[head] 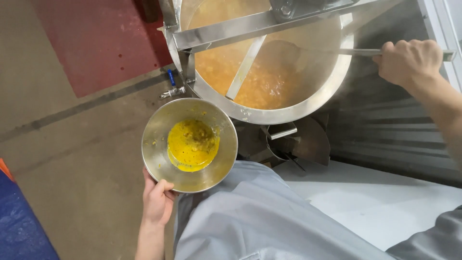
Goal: The person stirs a large pot of orange soup with a long-handled ladle. They then scoop the soup from the pot into a smaller metal bowl held in their other hand.
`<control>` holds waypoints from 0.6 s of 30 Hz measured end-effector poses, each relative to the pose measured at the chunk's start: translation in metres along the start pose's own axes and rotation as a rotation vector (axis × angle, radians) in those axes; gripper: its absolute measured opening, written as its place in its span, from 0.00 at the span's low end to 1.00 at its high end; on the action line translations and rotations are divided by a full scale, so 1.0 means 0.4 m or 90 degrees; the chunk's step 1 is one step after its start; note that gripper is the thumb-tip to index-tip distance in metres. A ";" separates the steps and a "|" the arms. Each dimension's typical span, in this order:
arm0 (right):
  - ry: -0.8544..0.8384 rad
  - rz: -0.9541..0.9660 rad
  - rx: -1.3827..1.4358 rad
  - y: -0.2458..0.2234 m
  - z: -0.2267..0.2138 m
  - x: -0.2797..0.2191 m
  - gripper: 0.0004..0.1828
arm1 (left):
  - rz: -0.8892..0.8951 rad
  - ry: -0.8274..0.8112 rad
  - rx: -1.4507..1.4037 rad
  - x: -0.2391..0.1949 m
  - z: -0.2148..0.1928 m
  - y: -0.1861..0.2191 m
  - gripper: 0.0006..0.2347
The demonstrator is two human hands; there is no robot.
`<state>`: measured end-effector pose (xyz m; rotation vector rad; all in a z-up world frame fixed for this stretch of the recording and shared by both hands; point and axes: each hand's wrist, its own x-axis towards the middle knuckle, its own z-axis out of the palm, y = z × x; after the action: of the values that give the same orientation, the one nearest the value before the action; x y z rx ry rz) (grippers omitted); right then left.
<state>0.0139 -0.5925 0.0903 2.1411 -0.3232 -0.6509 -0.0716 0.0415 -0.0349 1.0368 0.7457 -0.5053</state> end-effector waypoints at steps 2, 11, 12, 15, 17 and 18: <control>0.208 0.038 -0.106 -0.015 0.083 0.028 0.32 | -0.014 -0.003 0.015 -0.008 0.007 0.010 0.31; 0.085 0.053 -0.021 -0.229 0.070 0.166 0.18 | -0.041 0.002 0.017 -0.010 0.004 0.014 0.34; 0.086 0.051 -0.023 -0.259 0.091 0.200 0.18 | -0.041 0.004 0.014 -0.009 -0.001 0.007 0.34; 0.084 0.050 0.043 -0.354 0.143 0.306 0.16 | -0.047 0.017 0.009 -0.004 -0.023 -0.015 0.34; 0.059 -0.006 0.037 -0.411 0.171 0.377 0.07 | -0.028 0.027 0.015 0.001 -0.040 -0.033 0.37; 0.056 -0.006 0.035 -0.437 0.162 0.396 0.07 | -0.031 0.026 0.015 0.004 -0.054 -0.054 0.37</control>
<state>0.1095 -0.6004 -0.1348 2.2175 -0.2859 -0.5563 -0.0923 0.0515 -0.0551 1.0549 0.8048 -0.5370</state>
